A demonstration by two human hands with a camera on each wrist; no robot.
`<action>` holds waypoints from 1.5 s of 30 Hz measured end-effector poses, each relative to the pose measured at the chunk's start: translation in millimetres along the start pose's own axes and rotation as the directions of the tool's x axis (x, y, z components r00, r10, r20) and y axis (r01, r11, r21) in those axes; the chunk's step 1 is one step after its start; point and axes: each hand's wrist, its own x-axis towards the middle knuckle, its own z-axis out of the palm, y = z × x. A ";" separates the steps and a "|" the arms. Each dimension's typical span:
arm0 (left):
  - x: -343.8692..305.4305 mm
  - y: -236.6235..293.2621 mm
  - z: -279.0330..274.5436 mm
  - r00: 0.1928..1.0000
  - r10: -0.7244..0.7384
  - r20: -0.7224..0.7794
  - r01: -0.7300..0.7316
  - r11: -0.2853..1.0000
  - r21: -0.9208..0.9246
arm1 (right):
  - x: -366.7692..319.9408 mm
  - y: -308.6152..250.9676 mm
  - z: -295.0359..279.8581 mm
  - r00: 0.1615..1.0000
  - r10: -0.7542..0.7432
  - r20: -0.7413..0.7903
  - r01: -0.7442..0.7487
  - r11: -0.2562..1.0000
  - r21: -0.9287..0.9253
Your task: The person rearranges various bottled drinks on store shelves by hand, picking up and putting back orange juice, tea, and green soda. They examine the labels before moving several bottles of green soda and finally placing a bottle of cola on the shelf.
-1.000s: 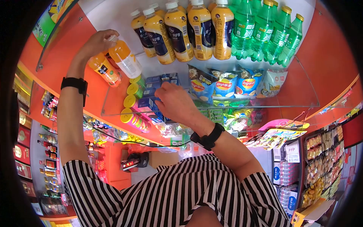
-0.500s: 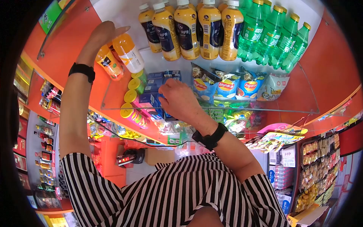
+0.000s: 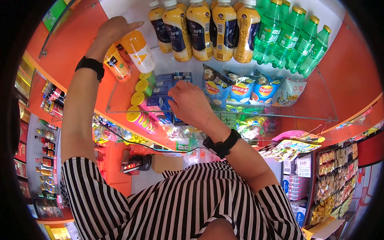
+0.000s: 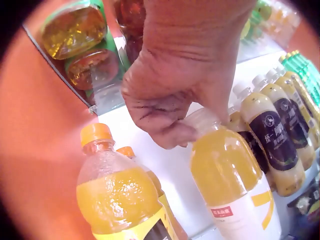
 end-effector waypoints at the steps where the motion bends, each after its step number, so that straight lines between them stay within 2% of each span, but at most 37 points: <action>1: 2.0 -2.5 2.2 1.000 -0.002 0.001 0.002 1.000 0.000 | 0.2 0.0 0.2 1.000 0.001 0.001 -0.001 1.000 0.000; 4: 7.6 -13.8 14.5 0.996 0.087 0.035 -0.084 0.993 -0.079 | 0.4 -1.0 -0.5 1.000 0.013 0.017 -0.012 1.000 -0.013; 6: -0.2 -17.7 19.8 0.976 0.189 -0.108 -0.207 0.959 -0.193 | 0.0 -2.1 -0.6 1.000 0.017 0.020 -0.017 1.000 -0.019; 7: -4.6 -16.3 15.6 0.976 0.186 -0.116 -0.206 0.960 -0.191 | 1.1 -2.4 -1.1 1.000 0.019 0.020 -0.019 0.999 -0.027; 9: -14.1 -15.3 6.8 0.997 0.074 -0.001 -0.073 0.983 -0.169 | 1.3 -1.7 -0.8 1.000 0.019 0.024 -0.018 0.999 -0.037; 10: -14.0 -18.5 3.1 0.998 0.067 -0.008 -0.067 0.983 -0.171 | 1.5 -1.0 -0.3 0.999 0.030 0.035 -0.028 0.999 -0.040; 12: -20.5 -24.3 0.0 0.987 -0.017 -0.159 -0.030 0.958 -0.284 | 2.2 0.8 1.5 0.999 0.048 0.023 -0.047 0.999 -0.013; 14: -33.1 -21.5 -22.9 0.991 -0.044 -0.126 -0.003 0.936 -0.351 | 3.4 0.2 2.6 0.998 0.065 0.024 -0.065 0.998 0.015; 16: -51.0 -6.1 -55.0 0.991 -0.074 -0.108 0.022 0.909 -0.415 | 12.9 -0.3 2.0 0.964 0.266 -0.018 -0.243 0.901 0.359; 17: -66.3 9.4 -70.1 0.991 -0.010 -0.131 -0.034 0.943 -0.331 | 19.4 -1.2 2.1 0.967 0.254 -0.013 -0.234 0.906 0.353; 18: -80.0 22.7 -83.1 0.988 0.054 -0.146 -0.089 0.966 -0.242 | 26.2 -3.4 3.0 0.982 0.187 -0.022 -0.149 0.843 0.516; 19: -91.1 32.3 -94.4 0.988 0.041 -0.148 -0.078 0.966 -0.246 | 29.6 -6.7 3.0 0.991 0.124 -0.041 -0.066 0.746 0.663; 21: -105.6 45.0 -109.1 0.988 0.138 -0.071 -0.155 0.905 -0.397 | 32.4 -19.9 -4.5 0.996 0.089 0.014 -0.073 0.710 0.701; 22: -106.4 46.9 -109.7 0.989 0.129 -0.072 -0.147 0.905 -0.400 | 31.5 -25.7 -4.5 0.980 0.167 0.107 -0.174 0.469 0.866; 23: -105.8 47.5 -110.6 0.992 0.120 -0.049 -0.129 0.914 -0.385 | 30.4 -29.2 -4.4 0.952 0.214 0.218 -0.258 0.183 0.949; 24: -103.8 46.2 -111.9 0.994 0.109 -0.028 -0.112 0.923 -0.367 | 29.5 -27.6 -3.7 0.953 0.205 0.221 -0.260 0.185 0.948; 25: -99.2 42.4 -109.0 0.994 0.102 -0.030 -0.105 0.924 -0.366 | 27.8 -23.8 -1.9 0.963 0.110 0.248 -0.253 0.042 0.966; 26: -93.6 38.0 -101.9 0.987 0.139 -0.079 -0.158 0.914 -0.374 | 25.4 -21.1 -0.4 0.966 0.017 0.259 -0.256 -0.104 0.961; 27: -92.4 36.0 -97.5 0.976 0.178 -0.128 -0.214 0.900 -0.380 | 23.6 -22.0 -0.5 0.965 0.018 0.260 -0.257 -0.104 0.961; 29: -90.6 31.0 -88.9 0.977 0.166 -0.137 -0.210 0.868 -0.450 | 19.3 -23.5 -0.3 0.942 -0.074 0.327 -0.334 -0.282 0.899; 30: -92.4 30.3 -88.2 0.978 0.149 -0.148 -0.205 0.832 -0.516 | 18.5 -23.8 0.1 0.942 -0.072 0.329 -0.336 -0.283 0.898; 32: -95.3 25.4 -90.6 0.984 0.147 -0.102 -0.179 0.819 -0.545 | 17.9 -24.5 1.0 0.905 -0.078 0.418 -0.389 -0.554 0.737; 33: -98.1 24.6 -93.3 0.988 0.146 -0.059 -0.153 0.806 -0.572 | 17.8 -24.4 1.0 0.904 -0.080 0.420 -0.391 -0.554 0.735; 35: -102.2 26.8 -96.5 0.994 0.103 -0.029 -0.101 0.817 -0.568 | 18.5 -23.9 0.6 0.878 -0.115 0.465 -0.422 -0.646 0.637; 37: -102.5 26.6 -95.2 0.998 0.059 0.000 -0.049 0.826 -0.562 | 19.4 -27.5 -2.7 0.873 -0.125 0.471 -0.426 -0.663 0.615; 39: -105.4 29.8 -94.9 0.989 0.023 -0.144 -0.090 0.875 -0.476 | 18.2 -29.5 -4.4 0.869 -0.132 0.476 -0.428 -0.683 0.592; 40: -109.8 32.0 -99.9 0.990 0.021 -0.142 -0.087 0.876 -0.475 | 17.0 -29.9 -4.7 0.875 -0.131 0.466 -0.433 -0.642 0.632; 42: -120.6 36.2 -113.4 1.000 0.000 -0.001 0.000 0.878 -0.478 | 15.3 -32.1 -6.0 0.881 -0.134 0.453 -0.436 -0.601 0.670; 44: -122.3 35.5 -108.5 0.999 0.018 -0.045 -0.039 0.848 -0.528 | 14.4 -37.0 -9.1 0.955 0.034 0.294 -0.286 -0.152 0.946; 45: -124.0 37.0 -108.3 0.995 0.036 -0.089 -0.081 0.812 -0.577 | 14.7 -40.8 -12.2 0.956 0.037 0.290 -0.281 -0.154 0.947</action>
